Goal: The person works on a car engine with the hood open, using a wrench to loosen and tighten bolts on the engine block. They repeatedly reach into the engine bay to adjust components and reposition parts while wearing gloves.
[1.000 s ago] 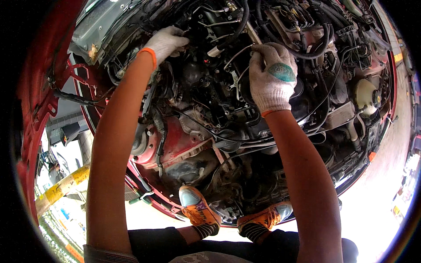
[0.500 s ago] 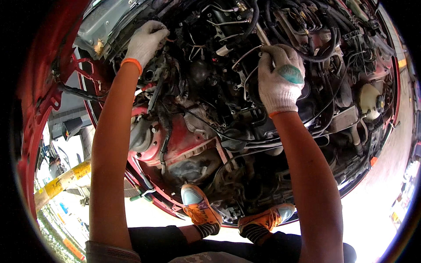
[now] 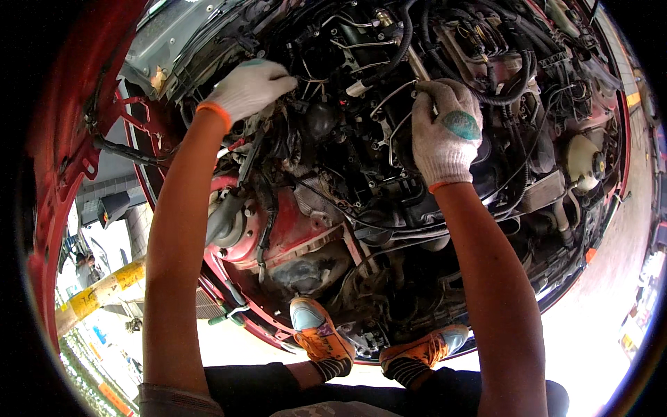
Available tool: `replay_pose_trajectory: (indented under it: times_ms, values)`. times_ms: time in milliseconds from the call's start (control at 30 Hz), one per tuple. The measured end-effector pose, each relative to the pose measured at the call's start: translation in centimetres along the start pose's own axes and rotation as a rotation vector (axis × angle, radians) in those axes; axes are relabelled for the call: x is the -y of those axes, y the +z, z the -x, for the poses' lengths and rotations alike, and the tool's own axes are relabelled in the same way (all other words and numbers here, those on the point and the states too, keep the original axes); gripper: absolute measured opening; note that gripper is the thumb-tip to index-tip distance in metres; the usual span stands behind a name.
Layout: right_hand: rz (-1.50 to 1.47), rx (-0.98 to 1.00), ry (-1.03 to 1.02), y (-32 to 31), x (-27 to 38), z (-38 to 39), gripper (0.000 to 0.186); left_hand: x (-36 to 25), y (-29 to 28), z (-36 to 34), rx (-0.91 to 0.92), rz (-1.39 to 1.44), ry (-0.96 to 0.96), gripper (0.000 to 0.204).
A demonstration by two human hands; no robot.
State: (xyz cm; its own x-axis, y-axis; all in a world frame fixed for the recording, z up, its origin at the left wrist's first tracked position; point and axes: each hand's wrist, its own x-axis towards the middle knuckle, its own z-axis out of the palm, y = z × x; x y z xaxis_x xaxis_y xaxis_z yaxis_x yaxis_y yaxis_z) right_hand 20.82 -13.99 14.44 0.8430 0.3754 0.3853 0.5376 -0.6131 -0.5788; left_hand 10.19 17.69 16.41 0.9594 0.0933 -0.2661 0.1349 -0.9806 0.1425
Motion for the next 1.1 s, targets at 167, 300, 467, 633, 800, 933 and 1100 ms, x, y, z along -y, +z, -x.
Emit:
replay_pose_trajectory:
  times_ms: [167, 300, 467, 633, 800, 933, 1100]
  values:
    - [-0.026, 0.002, 0.026, 0.1, 0.2, 0.1, 0.014, -3.7, 1.2, -3.7, -0.118, -0.292, 0.035, 0.031]
    - [-0.036, -0.017, 0.003, 0.1, -0.4, 0.1, 0.015, -4.8, 1.5, -5.1, 0.066, -0.014, -0.140, 0.037]
    - [-0.023, -0.005, 0.007, 0.2, -0.3, 0.1, 0.015, -3.1, 1.7, -5.0, 0.134, 0.023, -0.165, 0.042]
    - [-0.030, -0.018, 0.000, 0.1, -0.6, 0.2, 0.016, -2.6, 0.2, -4.2, 0.000, 0.377, -0.330, 0.049]
    - [-0.027, 0.007, 0.013, 0.0, -0.5, 0.1, 0.016, -2.7, 0.2, -3.5, -0.066, 0.482, -0.336, 0.053]
    - [-0.021, 0.006, 0.012, -0.1, -0.2, 0.1, 0.016, -2.5, 0.5, -3.6, -0.130, 0.643, -0.353, 0.053]
    - [-0.018, -0.005, 0.007, -0.2, -0.2, 0.1, 0.015, -1.7, -0.1, -3.3, -0.167, 0.986, -0.331, 0.043]
